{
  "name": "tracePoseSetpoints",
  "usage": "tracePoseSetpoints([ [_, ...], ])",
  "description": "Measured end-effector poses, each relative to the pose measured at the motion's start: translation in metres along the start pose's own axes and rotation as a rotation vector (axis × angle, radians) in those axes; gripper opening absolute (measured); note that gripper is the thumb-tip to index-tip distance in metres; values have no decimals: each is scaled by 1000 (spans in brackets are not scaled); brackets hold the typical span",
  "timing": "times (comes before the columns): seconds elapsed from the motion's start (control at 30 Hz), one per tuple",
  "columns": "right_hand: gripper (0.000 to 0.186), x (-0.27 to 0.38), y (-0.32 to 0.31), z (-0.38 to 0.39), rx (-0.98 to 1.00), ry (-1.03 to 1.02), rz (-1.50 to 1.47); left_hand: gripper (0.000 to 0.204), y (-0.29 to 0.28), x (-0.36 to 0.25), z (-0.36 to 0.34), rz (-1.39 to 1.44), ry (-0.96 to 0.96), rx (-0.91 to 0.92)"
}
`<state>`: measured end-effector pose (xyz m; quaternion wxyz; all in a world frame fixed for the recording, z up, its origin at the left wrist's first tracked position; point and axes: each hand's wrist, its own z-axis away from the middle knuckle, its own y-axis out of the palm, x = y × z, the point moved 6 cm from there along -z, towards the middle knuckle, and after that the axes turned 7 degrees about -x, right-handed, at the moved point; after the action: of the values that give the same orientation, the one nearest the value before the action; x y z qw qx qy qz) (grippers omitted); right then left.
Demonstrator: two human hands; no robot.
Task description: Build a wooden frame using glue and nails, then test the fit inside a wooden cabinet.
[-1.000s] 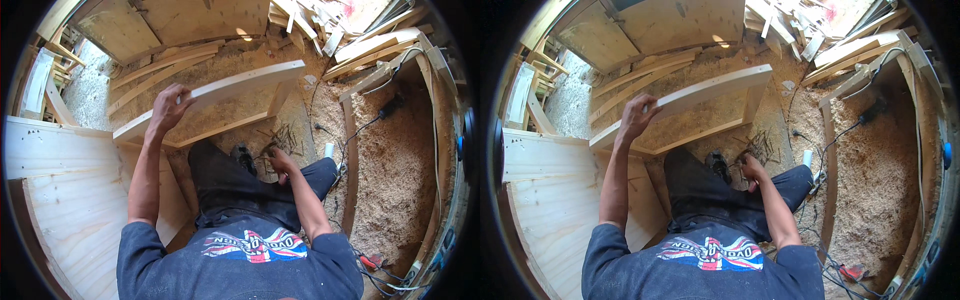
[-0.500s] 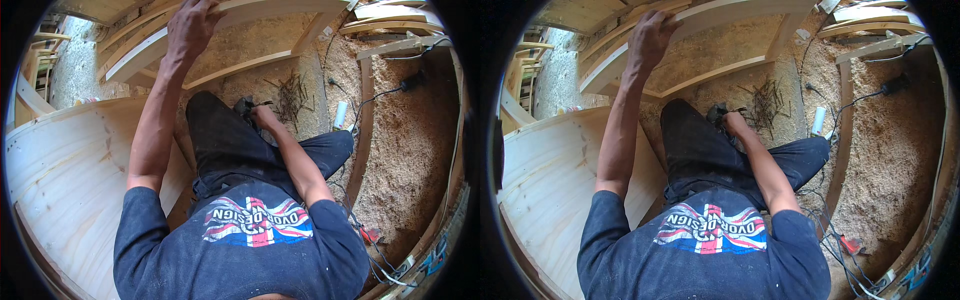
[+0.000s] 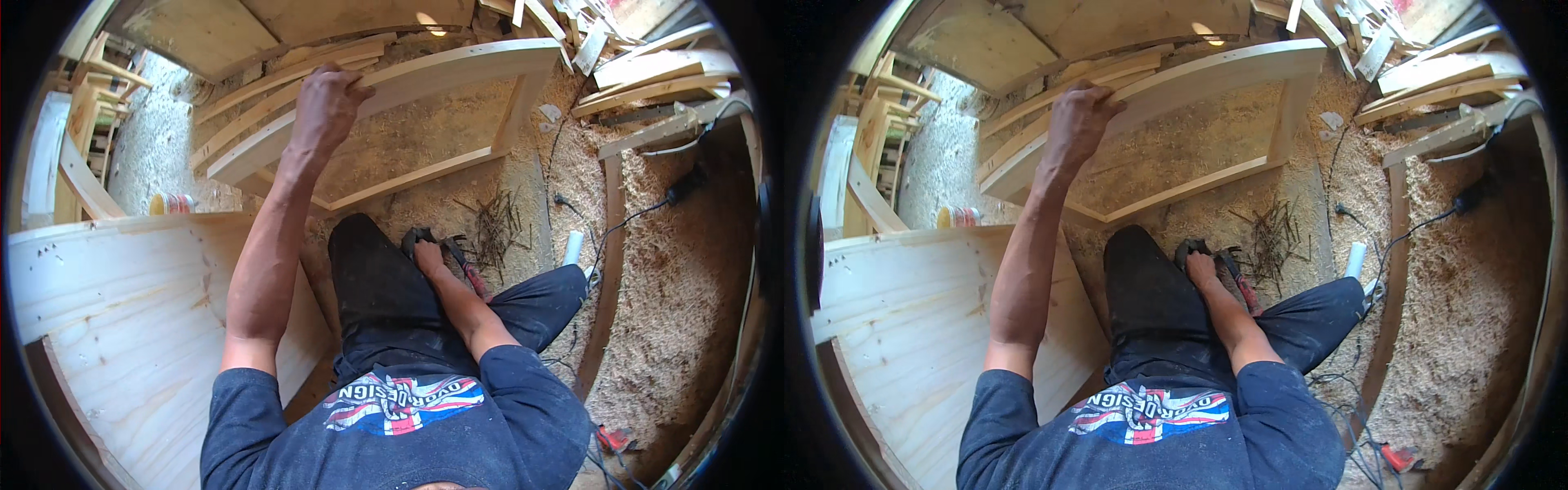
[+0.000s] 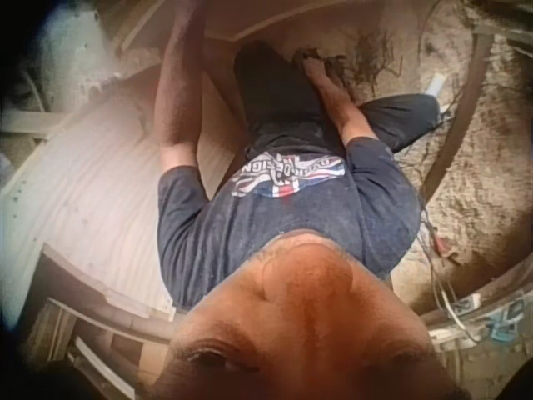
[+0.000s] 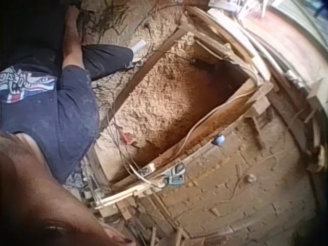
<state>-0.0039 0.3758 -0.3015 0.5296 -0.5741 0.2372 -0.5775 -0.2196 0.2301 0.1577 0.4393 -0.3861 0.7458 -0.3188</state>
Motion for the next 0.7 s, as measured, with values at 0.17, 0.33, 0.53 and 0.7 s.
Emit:
tracePoseSetpoints([
  [0.17, 21, -9, -4, 2, -113, 62, -148, 39, 3, 31, -30, 86, -129, 30],
  [0.33, 22, -6, -18, -1, 99, 140, -98, 43, 11, 45, -42, 52, -218, 88],
  [0.53, 19, -40, -34, 8, -28, 215, -223, 40, 13, 20, -39, -27, -78, 103],
  [0.7, 15, -27, -191, -26, -406, 73, -593, 32, 10, 16, -1, -30, 103, -204],
])
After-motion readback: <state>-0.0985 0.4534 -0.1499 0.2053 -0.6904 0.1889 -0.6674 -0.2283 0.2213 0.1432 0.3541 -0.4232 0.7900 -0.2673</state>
